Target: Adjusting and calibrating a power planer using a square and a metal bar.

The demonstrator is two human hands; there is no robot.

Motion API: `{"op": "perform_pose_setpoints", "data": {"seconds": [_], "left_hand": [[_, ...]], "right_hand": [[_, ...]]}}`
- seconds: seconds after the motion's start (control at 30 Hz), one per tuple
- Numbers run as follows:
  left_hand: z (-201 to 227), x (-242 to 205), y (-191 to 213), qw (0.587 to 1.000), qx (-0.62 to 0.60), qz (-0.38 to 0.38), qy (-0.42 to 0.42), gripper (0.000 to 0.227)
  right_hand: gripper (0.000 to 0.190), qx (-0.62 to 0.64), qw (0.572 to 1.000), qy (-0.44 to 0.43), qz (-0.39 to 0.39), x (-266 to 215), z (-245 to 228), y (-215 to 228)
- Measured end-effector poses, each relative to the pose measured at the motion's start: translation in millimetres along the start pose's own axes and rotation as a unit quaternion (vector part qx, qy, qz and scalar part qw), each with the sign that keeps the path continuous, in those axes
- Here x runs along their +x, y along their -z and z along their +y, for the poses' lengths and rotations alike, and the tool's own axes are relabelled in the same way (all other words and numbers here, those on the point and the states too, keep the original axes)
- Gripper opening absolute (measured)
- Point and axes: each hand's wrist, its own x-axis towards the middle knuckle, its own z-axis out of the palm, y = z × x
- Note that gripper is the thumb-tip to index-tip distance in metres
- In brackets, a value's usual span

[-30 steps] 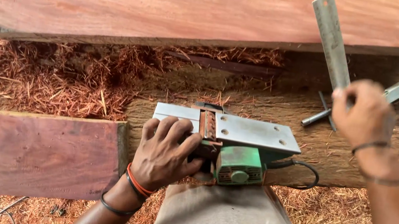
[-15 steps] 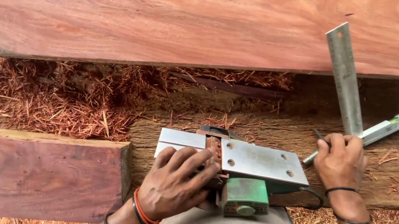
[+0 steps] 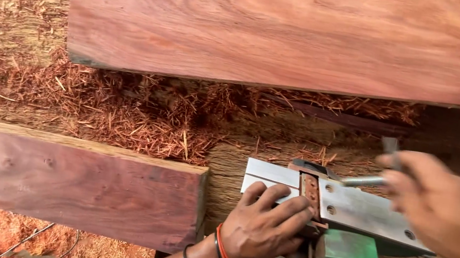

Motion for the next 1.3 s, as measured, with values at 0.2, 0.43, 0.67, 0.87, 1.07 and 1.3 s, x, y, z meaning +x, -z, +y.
{"op": "perform_pose_setpoints", "data": {"seconds": [0.2, 0.43, 0.67, 0.87, 1.07, 1.3], "left_hand": [[-2, -1, -2, 1.0, -0.003, -0.015, 0.001, 0.052], [-2, 0, -4, 1.0, -0.009, -0.007, 0.001, 0.053], [-3, 0, -5, 1.0, 0.0, 0.0, -0.002, 0.053], [-4, 0, -5, 1.0, -0.003, 0.001, -0.003, 0.052], [-4, -1, -5, 1.0, 0.0, -0.003, -0.004, 0.049], [-4, -1, -6, 1.0, 0.01, 0.005, -0.006, 0.047]], "right_hand": [[0.028, -0.065, 0.996, 0.042, -0.045, 34, -43, -33], [0.027, -0.016, 0.992, -0.071, -0.106, 41, -53, -30], [0.027, 0.0, 0.986, -0.104, -0.132, 51, -50, -31], [0.025, -0.04, 0.984, -0.068, -0.162, 52, -52, -26], [0.026, -0.057, 0.983, 0.117, -0.127, 51, -39, -29], [0.022, -0.047, 0.994, 0.067, -0.073, 38, -45, -42]]}}
